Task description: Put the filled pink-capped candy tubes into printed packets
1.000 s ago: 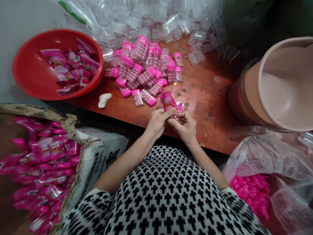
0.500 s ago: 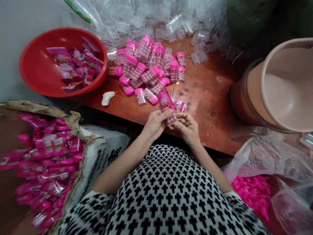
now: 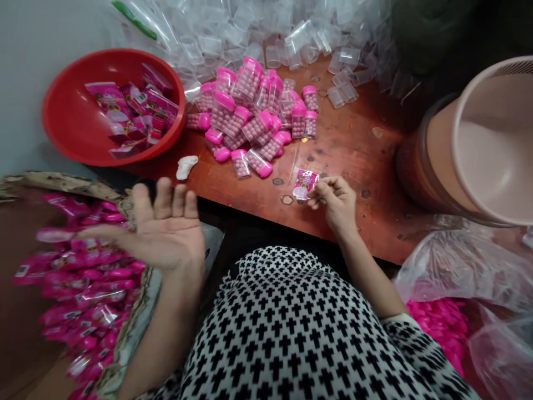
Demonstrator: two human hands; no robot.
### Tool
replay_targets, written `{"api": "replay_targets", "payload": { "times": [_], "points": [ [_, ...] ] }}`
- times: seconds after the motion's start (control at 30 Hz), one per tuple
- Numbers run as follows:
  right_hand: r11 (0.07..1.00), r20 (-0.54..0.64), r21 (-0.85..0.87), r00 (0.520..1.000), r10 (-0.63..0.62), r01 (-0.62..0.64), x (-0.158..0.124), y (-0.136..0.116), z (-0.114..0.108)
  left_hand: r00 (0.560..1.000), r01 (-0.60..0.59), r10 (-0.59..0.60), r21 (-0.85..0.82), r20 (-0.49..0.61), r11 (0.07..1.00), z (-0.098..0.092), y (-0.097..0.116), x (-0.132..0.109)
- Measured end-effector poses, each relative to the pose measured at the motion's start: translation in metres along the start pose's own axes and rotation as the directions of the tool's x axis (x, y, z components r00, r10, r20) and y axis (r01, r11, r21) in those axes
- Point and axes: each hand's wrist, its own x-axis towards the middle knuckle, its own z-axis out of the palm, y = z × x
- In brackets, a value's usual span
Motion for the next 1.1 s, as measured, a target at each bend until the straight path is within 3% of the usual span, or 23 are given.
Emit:
{"api": "replay_targets", "payload": {
  "times": [0.03, 0.07, 0.1, 0.17, 0.2, 0.27, 0.33, 0.43, 0.63, 0.9, 1.1],
  "points": [
    [0.999, -0.048, -0.026, 0.999, -0.021, 0.02, 0.003, 0.0, -0.008, 0.998, -0.027, 0.023, 0.076, 0.053, 0.997, 0.005, -0.009, 0.002],
    [0.998, -0.085, -0.052, 0.996, -0.035, 0.031, 0.005, 0.001, -0.015, 0.98, -0.043, 0.0, 0.21, 0.199, 0.977, 0.015, -0.021, 0.004],
    [0.997, -0.111, -0.074, 0.993, -0.041, 0.033, 0.005, 0.001, -0.02, 0.942, -0.143, 0.009, 0.377, 0.335, 0.915, 0.028, -0.035, 0.005],
    [0.995, -0.138, -0.098, 0.99, -0.036, 0.022, 0.005, 0.002, -0.026, 0.872, -0.225, -0.024, 0.444, 0.489, 0.867, 0.059, -0.064, 0.006],
    [0.995, -0.143, -0.103, 0.989, -0.026, 0.012, 0.003, 0.002, -0.027, 0.797, -0.36, -0.018, 0.499, 0.603, 0.789, 0.074, -0.077, 0.007],
    [0.994, -0.144, -0.104, 0.99, -0.002, -0.013, 0.0, 0.003, -0.028, 0.689, -0.549, -0.024, 0.543, 0.725, 0.635, 0.095, -0.099, 0.007],
    [0.995, -0.136, -0.099, 0.991, 0.018, -0.032, -0.001, 0.004, -0.029, 0.639, -0.648, -0.027, 0.557, 0.769, 0.52, 0.105, -0.113, 0.007],
    [0.994, -0.126, -0.101, 0.992, 0.029, -0.041, 0.001, 0.004, -0.03, 0.648, -0.665, 0.003, 0.563, 0.762, 0.491, 0.105, -0.122, 0.005],
    [0.986, -0.103, -0.169, 0.994, -0.02, 0.003, 0.008, 0.005, -0.026, 0.677, -0.604, 0.024, 0.536, 0.736, 0.589, 0.107, -0.128, 0.0],
    [0.976, -0.084, -0.211, 0.994, -0.069, 0.049, 0.0, 0.004, -0.023, 0.645, -0.602, -0.005, 0.513, 0.764, 0.612, 0.11, -0.131, 0.002],
    [0.963, -0.1, -0.257, 0.988, -0.116, 0.087, 0.004, 0.009, -0.023, 0.659, -0.588, 0.028, 0.492, 0.752, 0.642, 0.114, -0.137, 0.005]
  ]
}}
